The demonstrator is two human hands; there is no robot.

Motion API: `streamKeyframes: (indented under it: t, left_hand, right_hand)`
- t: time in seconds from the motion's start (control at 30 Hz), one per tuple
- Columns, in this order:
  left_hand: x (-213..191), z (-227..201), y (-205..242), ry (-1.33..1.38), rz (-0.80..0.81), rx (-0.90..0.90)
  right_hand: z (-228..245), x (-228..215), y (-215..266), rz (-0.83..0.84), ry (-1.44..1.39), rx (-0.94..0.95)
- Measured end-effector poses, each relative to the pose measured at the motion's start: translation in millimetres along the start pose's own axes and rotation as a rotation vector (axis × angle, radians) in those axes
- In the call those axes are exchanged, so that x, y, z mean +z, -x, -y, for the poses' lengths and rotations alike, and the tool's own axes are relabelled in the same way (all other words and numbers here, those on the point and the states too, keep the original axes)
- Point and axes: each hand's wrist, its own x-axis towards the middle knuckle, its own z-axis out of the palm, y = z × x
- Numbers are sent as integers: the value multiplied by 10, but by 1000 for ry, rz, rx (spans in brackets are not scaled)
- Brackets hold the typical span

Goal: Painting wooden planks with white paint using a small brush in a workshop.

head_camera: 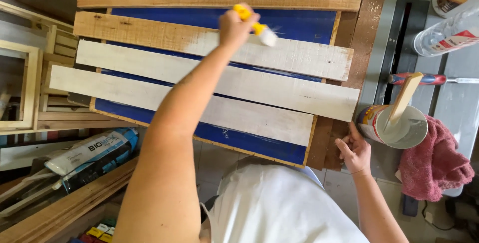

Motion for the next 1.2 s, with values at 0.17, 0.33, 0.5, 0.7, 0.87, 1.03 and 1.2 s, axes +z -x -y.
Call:
streamKeyframes:
  t: [0.17,0.33,0.5,0.7,0.87,1.03,1.2]
  left_hand:
    - [-1268,847,-272,-229,-238,-351]
    - [-1565,1130,-184,-564,-325,-58]
    - [-775,586,392,-336,-29,304]
    - [-1603,1538,164,-58,-336,-229]
    - [-2154,1716,321,-440,-423,32]
    - [-1250,824,813,-387,-260,347]
    - [-783,-754,1403,46,-63,370]
  right_hand:
    - [5,8,11,-15,-6,24]
    - [-21,2,6,-24,8,13]
    - [-50,-2,5,-27,9,-16]
    - [-111,-3,3,-28,-1,-85]
    - [-72,54,15,-76,-13,-42]
    - [-518,26,-137,-63,-178,-110]
    - [-639,110,-144,3,-278,-56]
